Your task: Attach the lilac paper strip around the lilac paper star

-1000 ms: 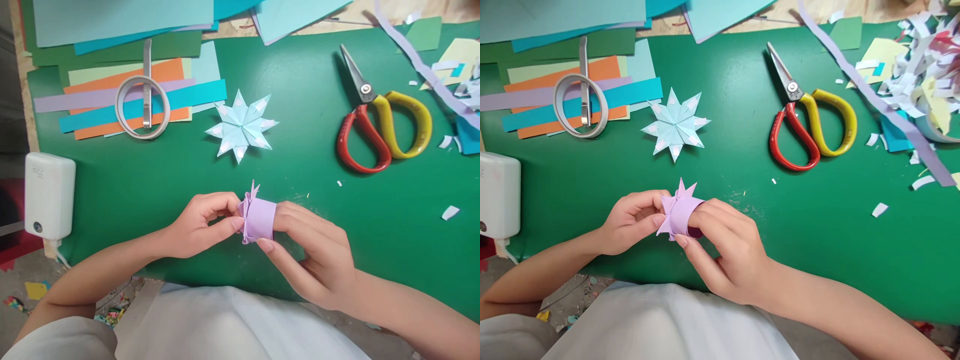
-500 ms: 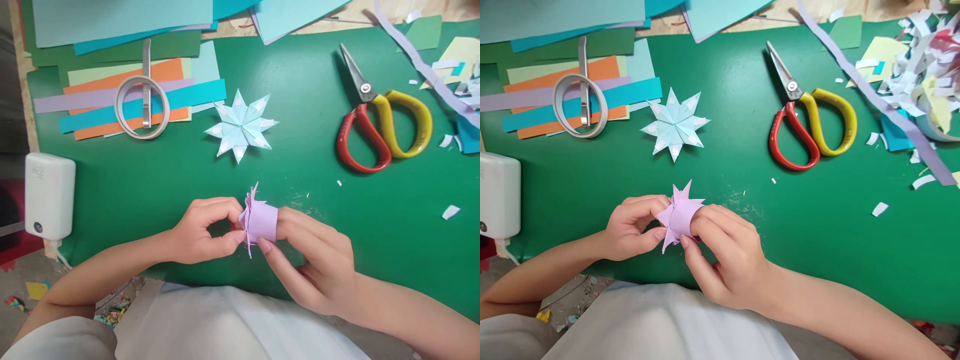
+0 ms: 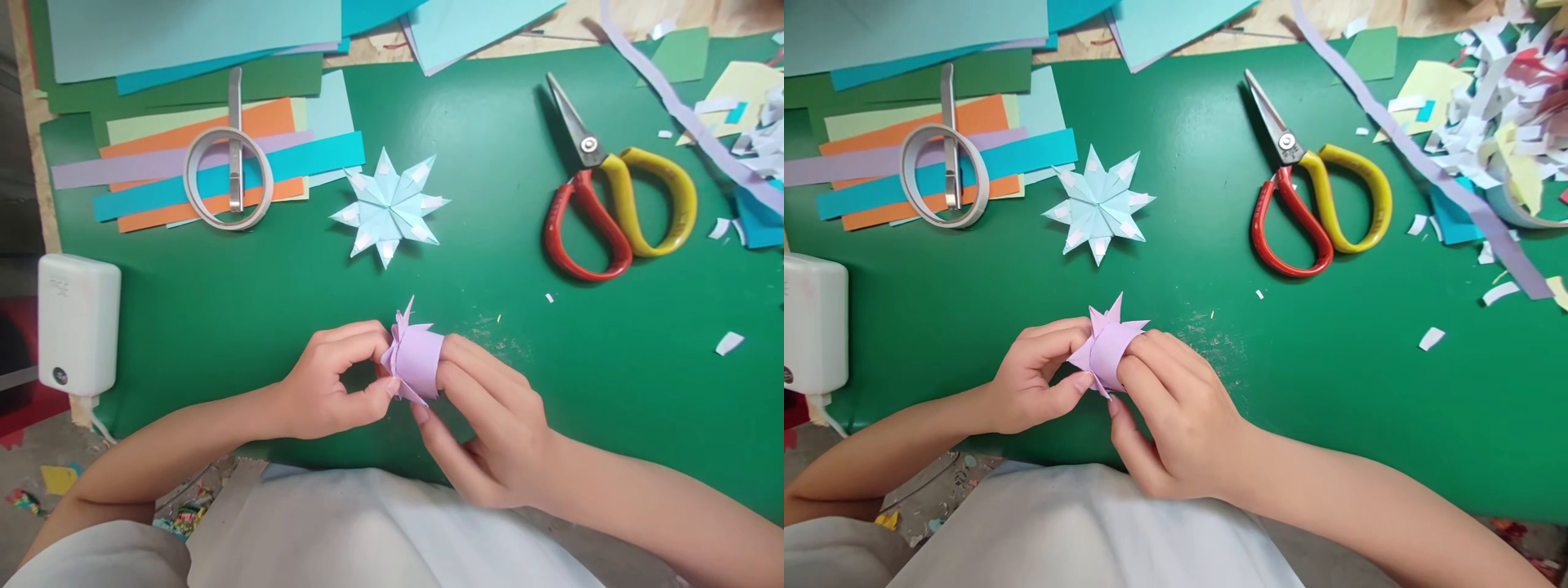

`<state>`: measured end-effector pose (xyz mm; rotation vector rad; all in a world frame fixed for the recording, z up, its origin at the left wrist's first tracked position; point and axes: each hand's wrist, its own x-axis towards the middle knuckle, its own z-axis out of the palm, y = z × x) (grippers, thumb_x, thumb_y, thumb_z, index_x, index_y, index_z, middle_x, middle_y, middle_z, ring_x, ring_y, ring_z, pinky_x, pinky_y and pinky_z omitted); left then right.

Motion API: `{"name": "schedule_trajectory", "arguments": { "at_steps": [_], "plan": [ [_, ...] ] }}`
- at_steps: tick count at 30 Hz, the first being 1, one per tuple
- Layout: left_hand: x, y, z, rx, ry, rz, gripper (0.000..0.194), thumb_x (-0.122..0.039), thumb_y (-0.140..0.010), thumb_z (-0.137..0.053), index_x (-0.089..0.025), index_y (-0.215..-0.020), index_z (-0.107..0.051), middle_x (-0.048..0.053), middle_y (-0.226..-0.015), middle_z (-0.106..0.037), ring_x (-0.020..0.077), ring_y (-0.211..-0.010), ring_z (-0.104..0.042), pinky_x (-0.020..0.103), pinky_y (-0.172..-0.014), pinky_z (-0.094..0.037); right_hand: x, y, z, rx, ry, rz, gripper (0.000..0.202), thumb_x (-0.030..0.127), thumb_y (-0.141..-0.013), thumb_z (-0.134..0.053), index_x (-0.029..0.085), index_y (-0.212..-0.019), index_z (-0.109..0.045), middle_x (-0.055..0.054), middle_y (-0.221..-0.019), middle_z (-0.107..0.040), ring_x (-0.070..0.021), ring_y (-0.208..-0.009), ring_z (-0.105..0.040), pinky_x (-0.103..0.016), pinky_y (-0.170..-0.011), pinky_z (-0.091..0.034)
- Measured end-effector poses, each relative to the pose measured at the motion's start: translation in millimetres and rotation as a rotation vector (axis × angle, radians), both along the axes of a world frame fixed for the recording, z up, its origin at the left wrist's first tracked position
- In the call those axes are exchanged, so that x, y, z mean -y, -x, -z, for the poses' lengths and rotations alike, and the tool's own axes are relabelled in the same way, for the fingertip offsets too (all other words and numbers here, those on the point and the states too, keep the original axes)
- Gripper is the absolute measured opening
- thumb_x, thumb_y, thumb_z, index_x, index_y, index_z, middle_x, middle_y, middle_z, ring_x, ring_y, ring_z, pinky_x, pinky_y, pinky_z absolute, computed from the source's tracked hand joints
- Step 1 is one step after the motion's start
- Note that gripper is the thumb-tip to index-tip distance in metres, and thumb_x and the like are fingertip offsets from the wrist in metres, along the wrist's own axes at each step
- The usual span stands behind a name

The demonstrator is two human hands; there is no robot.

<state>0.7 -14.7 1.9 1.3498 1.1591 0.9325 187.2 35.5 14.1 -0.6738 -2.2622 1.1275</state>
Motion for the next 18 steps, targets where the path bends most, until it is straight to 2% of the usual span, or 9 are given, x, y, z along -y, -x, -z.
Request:
{"name": "schedule_trajectory", "arguments": {
  "at_steps": [3, 8, 14, 18],
  "plan": [
    [1.4, -1.2, 0.4, -0.004, 0.013, -0.024, 0.013, -0.016, -0.083, -0.059, -0.018, -0.072, -0.052, -0.002, -0.068, -0.053, 0.0102, -0.064, -0.046, 0.023, -0.060, -0.040, 1.9, 0.4, -0.3, 0.010, -0.024, 0.027, 0.005, 0.013, -0.081, -0.053, 0.017, -0.082, -0.052, -0.003, -0.072, -0.051, -0.0140, -0.065, -0.045, -0.028, -0.056, -0.038],
    [1.8, -3.4, -0.4, 0.021, -0.003, -0.037, 0.016, -0.015, -0.082, -0.061, -0.017, -0.069, -0.051, -0.002, -0.066, -0.054, 0.0096, -0.063, -0.047, 0.022, -0.059, -0.041, 4.8, 0.8, -1.3, 0.040, -0.064, 0.086, 0.008, 0.009, -0.082, -0.058, 0.017, -0.081, -0.054, -0.001, -0.070, -0.053, -0.0116, -0.061, -0.043, -0.027, -0.054, -0.036],
    [0.9, -3.0, -0.8, 0.044, -0.005, 0.000, 0.016, -0.018, -0.083, -0.062, -0.017, -0.068, -0.055, -0.001, -0.067, -0.056, 0.0106, -0.064, -0.050, 0.023, -0.061, -0.043, 0.4, -3.0, -2.7, 0.033, -0.051, 0.028, 0.010, 0.008, -0.084, -0.053, 0.017, -0.080, -0.056, -0.002, -0.070, -0.057, -0.0119, -0.060, -0.047, -0.027, -0.055, -0.038],
    [-1.7, -1.0, -0.1, 0.086, -0.010, 0.012, 0.019, -0.024, -0.086, -0.062, -0.016, -0.070, -0.057, 0.001, -0.066, -0.058, 0.0116, -0.064, -0.051, 0.024, -0.061, -0.044, -0.7, -2.9, -3.7, 0.048, -0.053, 0.027, 0.011, 0.009, -0.084, -0.053, 0.018, -0.078, -0.053, 0.000, -0.067, -0.053, -0.0113, -0.058, -0.046, -0.026, -0.053, -0.036]
  ]
}}
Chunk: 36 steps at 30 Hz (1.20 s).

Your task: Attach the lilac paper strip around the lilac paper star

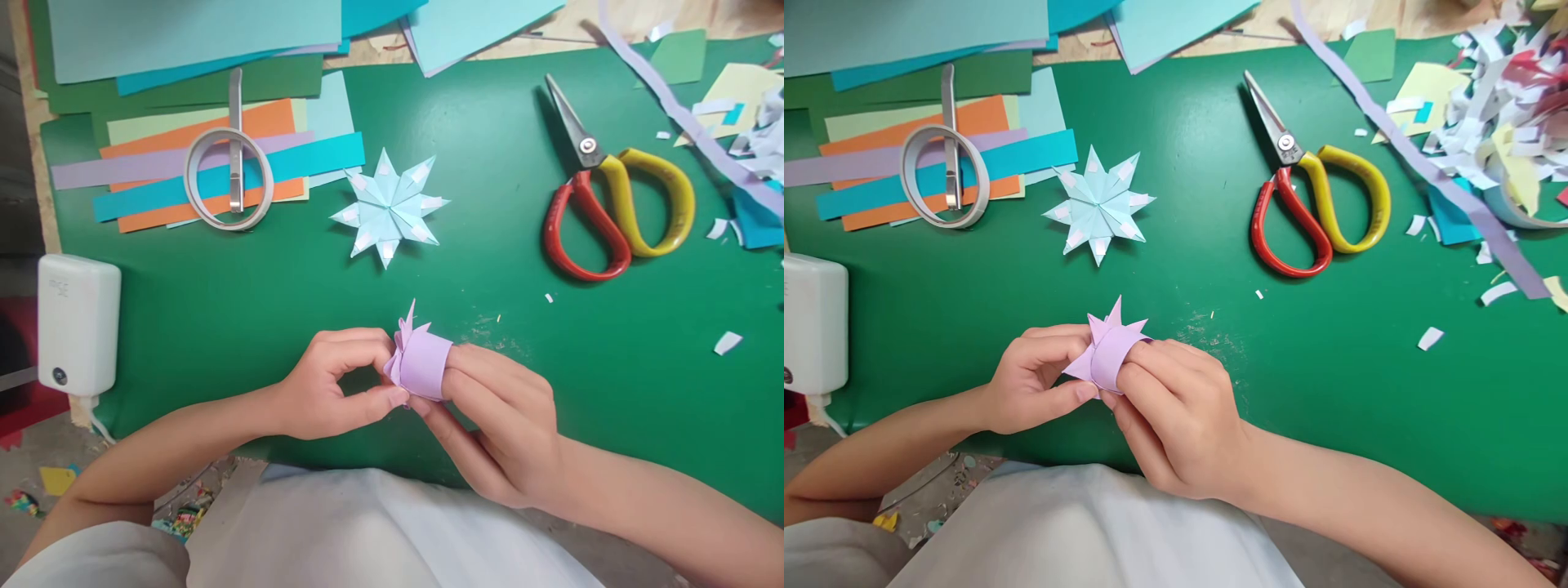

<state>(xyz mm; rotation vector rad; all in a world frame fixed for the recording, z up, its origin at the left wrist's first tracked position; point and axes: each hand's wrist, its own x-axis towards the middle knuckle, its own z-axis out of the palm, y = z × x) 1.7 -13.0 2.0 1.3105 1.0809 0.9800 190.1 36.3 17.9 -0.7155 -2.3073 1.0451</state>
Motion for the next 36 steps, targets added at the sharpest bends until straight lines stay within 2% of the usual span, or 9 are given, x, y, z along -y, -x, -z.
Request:
{"name": "schedule_trajectory", "arguments": {
  "at_steps": [4, 9, 13, 19, 27, 32, 36],
  "plan": [
    [-2, 1, -0.2, 0.015, -0.030, 0.010, 0.020, -0.024, -0.087, -0.063, -0.016, -0.070, -0.056, 0.000, -0.066, -0.057, 0.0105, -0.064, -0.050, 0.023, -0.060, -0.043, 1, 2, -1.4, -0.028, 0.032, 0.068, 0.010, 0.010, -0.083, -0.057, 0.018, -0.079, -0.053, -0.001, -0.069, -0.054, -0.0117, -0.061, -0.047, -0.026, -0.054, -0.037],
    [-1, -1, -0.3, -0.043, -0.104, -0.023, 0.018, -0.020, -0.086, -0.066, -0.016, -0.071, -0.056, -0.001, -0.069, -0.057, 0.0081, -0.063, -0.049, 0.019, -0.060, -0.042, -1, 1, -2.3, -0.058, 0.066, 0.068, 0.013, 0.005, -0.082, -0.060, 0.017, -0.084, -0.056, -0.004, -0.075, -0.060, -0.0127, -0.067, -0.052, -0.027, -0.061, -0.044],
    [1, -1, 1.3, -0.047, -0.098, -0.012, 0.014, -0.020, -0.085, -0.066, -0.016, -0.075, -0.056, 0.000, -0.074, -0.057, 0.0101, -0.069, -0.050, 0.021, -0.066, -0.045, -4, -1, -1.5, -0.049, 0.014, 0.043, 0.015, 0.002, -0.082, -0.059, 0.017, -0.086, -0.058, -0.005, -0.077, -0.063, -0.0128, -0.068, -0.054, -0.027, -0.061, -0.044],
    [2, 5, 2.7, 0.173, 0.082, 0.004, 0.009, -0.023, -0.089, -0.058, -0.016, -0.085, -0.055, 0.004, -0.081, -0.053, 0.0134, -0.075, -0.054, 0.026, -0.069, -0.047, -9, 1, 2.2, -0.038, -0.132, 0.047, 0.014, 0.002, -0.083, -0.059, 0.016, -0.084, -0.057, -0.007, -0.076, -0.065, -0.0141, -0.068, -0.056, -0.029, -0.058, -0.043],
    [2, 5, 3.0, 0.152, 0.118, -0.035, 0.010, -0.019, -0.091, -0.056, -0.015, -0.082, -0.056, 0.003, -0.079, -0.052, 0.0120, -0.073, -0.052, 0.024, -0.067, -0.046, -14, 2, 6.1, -0.021, -0.299, 0.088, 0.012, 0.005, -0.085, -0.058, 0.016, -0.084, -0.056, -0.004, -0.074, -0.068, -0.0149, -0.071, -0.060, -0.029, -0.060, -0.043],
    [1, 5, 5.2, 0.101, 0.065, -0.060, 0.007, -0.013, -0.086, -0.058, -0.016, -0.079, -0.058, 0.002, -0.076, -0.054, 0.0117, -0.071, -0.052, 0.023, -0.064, -0.045, -15, -1, 7.4, -0.004, -0.268, 0.054, 0.010, 0.006, -0.088, -0.055, 0.016, -0.085, -0.056, -0.005, -0.076, -0.068, -0.0164, -0.075, -0.061, -0.030, -0.062, -0.045],
    [1, 4, 5.0, 0.030, -0.038, -0.075, 0.008, -0.010, -0.081, -0.061, -0.017, -0.077, -0.058, 0.000, -0.073, -0.058, 0.0101, -0.068, -0.052, 0.021, -0.063, -0.046, -14, -3, 5.5, -0.018, -0.140, 0.032, 0.007, 0.009, -0.088, -0.054, 0.016, -0.087, -0.056, -0.006, -0.076, -0.065, -0.0183, -0.080, -0.060, -0.033, -0.068, -0.047]
  ]
}}
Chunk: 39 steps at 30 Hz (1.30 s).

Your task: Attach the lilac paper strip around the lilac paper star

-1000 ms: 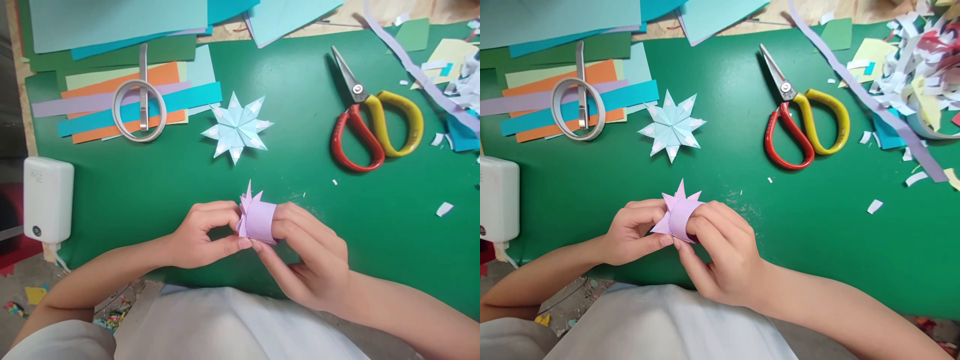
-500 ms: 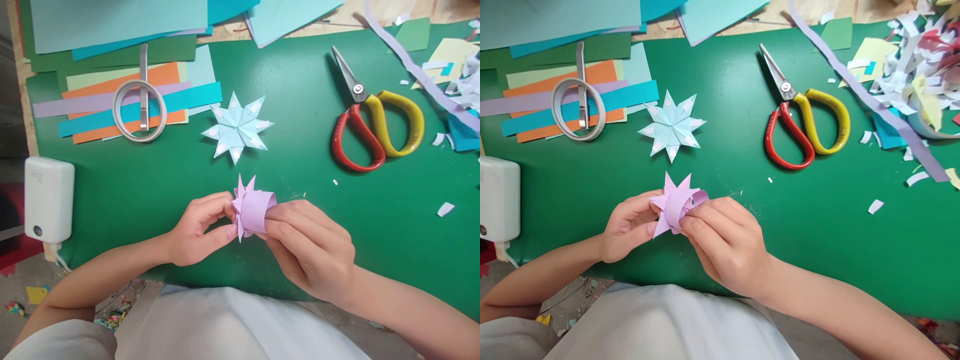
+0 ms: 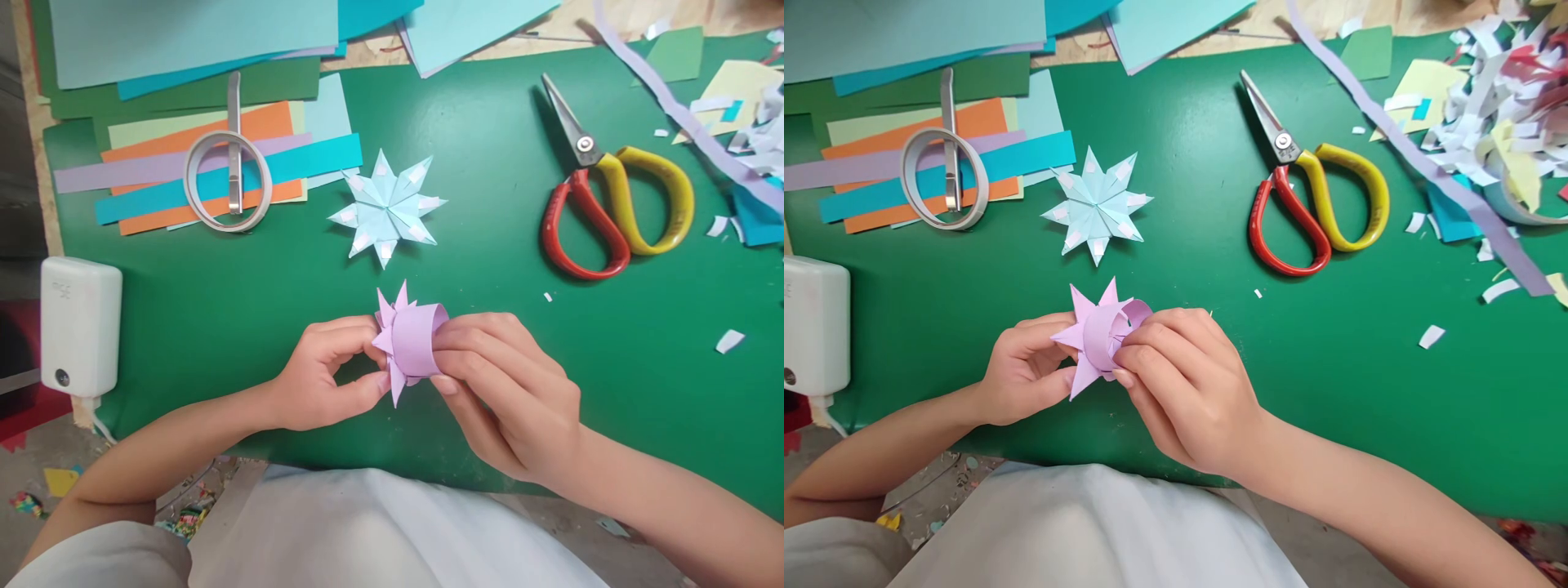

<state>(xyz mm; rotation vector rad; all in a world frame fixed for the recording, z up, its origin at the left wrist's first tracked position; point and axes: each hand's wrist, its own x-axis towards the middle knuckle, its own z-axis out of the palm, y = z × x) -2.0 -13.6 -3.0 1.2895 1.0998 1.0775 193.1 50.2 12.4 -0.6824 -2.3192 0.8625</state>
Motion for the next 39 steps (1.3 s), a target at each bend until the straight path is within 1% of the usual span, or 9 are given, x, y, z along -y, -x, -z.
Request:
{"name": "schedule_trajectory", "arguments": {
  "at_steps": [3, 5, 11, 18, 21, 25, 28, 33, 39],
  "plan": [
    [-0.2, -1.4, -1.0, -0.082, -0.076, 0.014, 0.008, -0.012, -0.080, -0.063, -0.016, -0.076, -0.058, -0.001, -0.071, -0.059, 0.0087, -0.064, -0.051, 0.020, -0.062, -0.045, 0.9, 0.4, -2.7, -0.024, 0.086, 0.025, 0.008, 0.010, -0.085, -0.060, 0.017, -0.086, -0.056, -0.004, -0.075, -0.063, -0.0167, -0.076, -0.058, -0.033, -0.068, -0.046],
    [-0.2, -1.9, -1.5, -0.110, -0.081, 0.021, 0.006, -0.014, -0.080, -0.063, -0.016, -0.076, -0.059, -0.001, -0.071, -0.059, 0.0089, -0.064, -0.051, 0.020, -0.062, -0.045, 1.7, 1.0, -3.4, -0.034, 0.109, 0.031, 0.011, 0.008, -0.084, -0.061, 0.017, -0.086, -0.056, -0.004, -0.073, -0.063, -0.0158, -0.074, -0.058, -0.032, -0.067, -0.045],
    [0.3, -1.9, -2.2, -0.114, 0.058, 0.025, 0.009, -0.019, -0.084, -0.062, -0.016, -0.077, -0.057, 0.001, -0.075, -0.059, 0.0124, -0.072, -0.054, 0.025, -0.066, -0.045, 3.7, 3.0, 0.3, -0.013, 0.073, 0.013, 0.012, 0.005, -0.084, -0.059, 0.017, -0.086, -0.055, -0.005, -0.077, -0.064, -0.0156, -0.075, -0.057, -0.031, -0.064, -0.042],
    [0.8, -3.5, -3.4, -0.110, 0.109, 0.009, 0.015, -0.016, -0.083, -0.063, -0.016, -0.071, -0.053, 0.000, -0.072, -0.054, 0.0118, -0.071, -0.051, 0.024, -0.064, -0.042, 4.9, 4.7, 1.4, 0.017, 0.041, -0.010, 0.013, 0.004, -0.085, -0.056, 0.017, -0.085, -0.055, -0.004, -0.078, -0.065, -0.0154, -0.075, -0.056, -0.031, -0.064, -0.040],
    [0.3, -3.2, -3.4, -0.079, 0.131, 0.010, 0.018, -0.015, -0.083, -0.063, -0.017, -0.070, -0.051, -0.001, -0.072, -0.052, 0.0099, -0.068, -0.048, 0.022, -0.061, -0.041, 5.8, 4.4, 0.5, 0.011, 0.043, -0.038, 0.016, 0.002, -0.082, -0.053, 0.017, -0.087, -0.055, -0.004, -0.077, -0.064, -0.0169, -0.078, -0.057, -0.031, -0.064, -0.040],
    [0.3, -2.9, -3.4, -0.044, 0.151, 0.013, 0.020, -0.014, -0.082, -0.065, -0.017, -0.069, -0.050, -0.002, -0.073, -0.052, 0.0092, -0.068, -0.047, 0.021, -0.061, -0.041, 6.7, 3.9, 0.6, -0.010, 0.065, -0.065, 0.011, 0.008, -0.079, -0.055, 0.015, -0.088, -0.056, -0.006, -0.077, -0.063, -0.0200, -0.080, -0.057, -0.034, -0.067, -0.042],
    [0.5, -3.0, -3.7, -0.058, 0.162, 0.002, 0.021, -0.015, -0.082, -0.065, -0.017, -0.068, -0.049, -0.002, -0.071, -0.050, 0.0097, -0.067, -0.047, 0.022, -0.060, -0.040, 7.3, 4.8, 2.0, -0.020, 0.023, -0.041, 0.009, 0.013, -0.080, -0.060, 0.016, -0.086, -0.056, -0.005, -0.076, -0.062, -0.0194, -0.078, -0.056, -0.033, -0.064, -0.041],
    [0.4, -3.5, -3.6, -0.077, 0.153, 0.012, 0.019, -0.017, -0.083, -0.063, -0.017, -0.069, -0.050, -0.001, -0.071, -0.052, 0.0106, -0.067, -0.048, 0.023, -0.061, -0.041, 8.9, 8.1, 3.7, 0.002, -0.055, 0.034, 0.011, 0.008, -0.079, -0.064, 0.016, -0.082, -0.056, -0.003, -0.071, -0.063, -0.0170, -0.075, -0.057, -0.031, -0.063, -0.041],
    [0.1, -3.1, -2.7, -0.120, 0.083, 0.032, 0.017, -0.019, -0.086, -0.062, -0.017, -0.072, -0.052, -0.001, -0.071, -0.051, 0.0101, -0.066, -0.045, 0.022, -0.061, -0.040, 10.2, 9.3, 3.8, 0.021, -0.152, 0.090, 0.012, 0.008, -0.080, -0.065, 0.017, -0.078, -0.057, -0.001, -0.068, -0.063, -0.0156, -0.072, -0.058, -0.030, -0.060, -0.038]
  ]
}}
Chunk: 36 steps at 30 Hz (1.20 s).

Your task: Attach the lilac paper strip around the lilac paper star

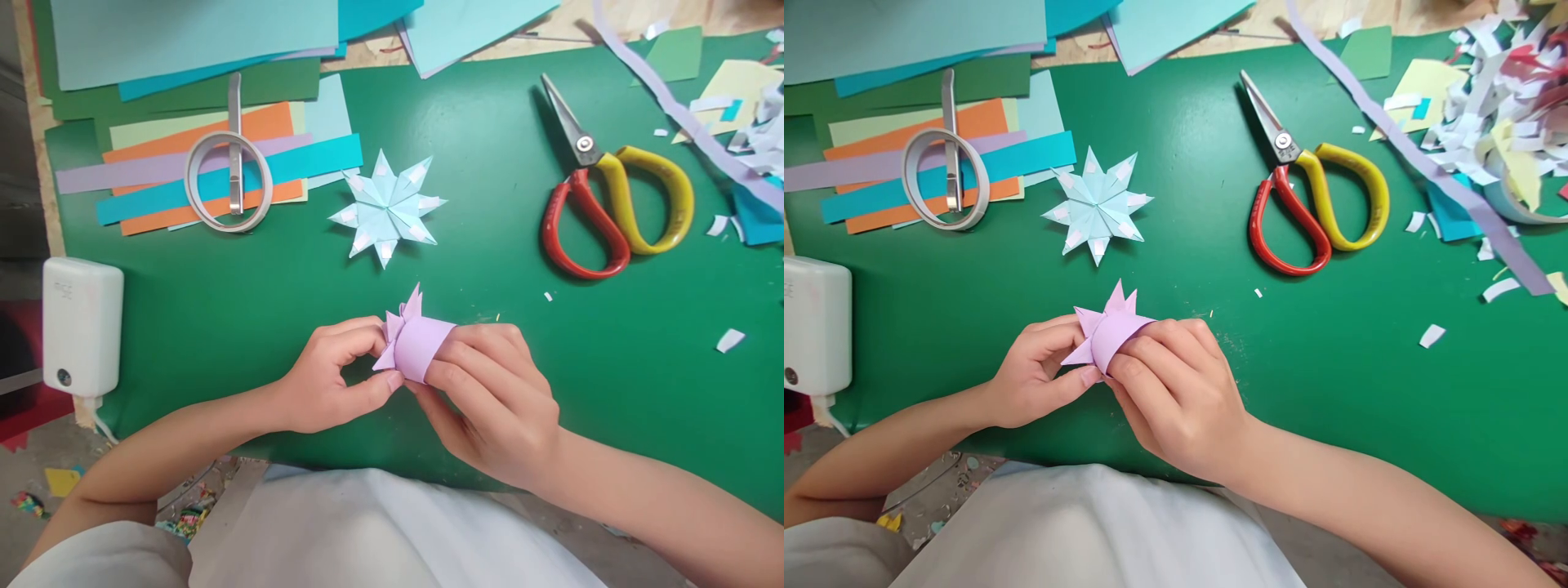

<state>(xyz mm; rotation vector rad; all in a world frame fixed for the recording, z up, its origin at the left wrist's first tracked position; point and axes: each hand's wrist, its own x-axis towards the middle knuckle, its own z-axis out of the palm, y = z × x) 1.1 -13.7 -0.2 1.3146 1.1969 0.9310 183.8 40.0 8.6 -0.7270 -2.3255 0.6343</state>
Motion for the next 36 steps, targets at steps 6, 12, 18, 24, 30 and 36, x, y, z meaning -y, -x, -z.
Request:
{"name": "schedule_trajectory", "arguments": {
  "at_steps": [6, 12, 18, 24, 30, 36],
  "plan": [
    [0, 2, 0.5, -0.014, 0.002, 0.039, 0.017, -0.022, -0.088, -0.060, -0.017, -0.074, -0.052, -0.001, -0.072, -0.051, 0.0112, -0.068, -0.046, 0.023, -0.062, -0.039, -1, -1, 1.1, 0.002, -0.058, -0.003, 0.014, 0.004, -0.080, -0.064, 0.016, -0.074, -0.057, -0.002, -0.066, -0.064, -0.0157, -0.070, -0.058, -0.031, -0.057, -0.035],
    [0, 2, -0.5, -0.005, 0.022, 0.025, 0.019, -0.023, -0.088, -0.060, -0.017, -0.072, -0.050, -0.001, -0.071, -0.049, 0.0107, -0.067, -0.044, 0.023, -0.061, -0.038, -6, -3, -0.2, 0.004, -0.070, -0.049, 0.015, 0.006, -0.085, -0.058, 0.016, -0.074, -0.057, -0.002, -0.065, -0.063, -0.0154, -0.070, -0.057, -0.031, -0.057, -0.033],
    [0, 2, -1.9, 0.032, 0.028, 0.017, 0.019, -0.019, -0.087, -0.061, -0.017, -0.072, -0.051, -0.001, -0.071, -0.051, 0.0101, -0.067, -0.045, 0.022, -0.062, -0.039, -9, -4, 1.7, -0.002, -0.094, -0.072, 0.017, 0.008, -0.089, -0.052, 0.017, -0.075, -0.056, -0.002, -0.066, -0.064, -0.0146, -0.071, -0.058, -0.030, -0.058, -0.033],
    [-2, 4, -2.7, 0.227, 0.095, 0.003, 0.015, -0.018, -0.088, -0.057, -0.017, -0.075, -0.051, 0.000, -0.075, -0.049, 0.0106, -0.068, -0.050, 0.022, -0.062, -0.044, -10, -4, 2.2, -0.001, -0.123, -0.076, 0.016, 0.009, -0.088, -0.052, 0.018, -0.076, -0.056, -0.002, -0.070, -0.066, -0.0156, -0.074, -0.061, -0.030, -0.058, -0.035],
    [-3, 5, -2.9, 0.238, 0.139, 0.012, 0.020, -0.031, -0.092, -0.052, -0.017, -0.079, -0.050, 0.001, -0.074, -0.047, 0.0124, -0.068, -0.049, 0.024, -0.062, -0.047, -9, -5, 3.3, 0.005, -0.116, -0.087, 0.016, 0.009, -0.089, -0.050, 0.018, -0.078, -0.056, -0.002, -0.072, -0.067, -0.0158, -0.074, -0.059, -0.030, -0.061, -0.038],
    [-3, 5, -3.7, 0.247, 0.188, 0.006, 0.019, -0.029, -0.093, -0.051, -0.017, -0.079, -0.051, 0.001, -0.076, -0.049, 0.0117, -0.068, -0.050, 0.023, -0.063, -0.046, -10, -5, 4.1, 0.003, -0.100, -0.124, 0.013, 0.007, -0.087, -0.051, 0.017, -0.079, -0.056, -0.004, -0.073, -0.065, -0.0178, -0.080, -0.060, -0.031, -0.064, -0.039]
  ]
}}
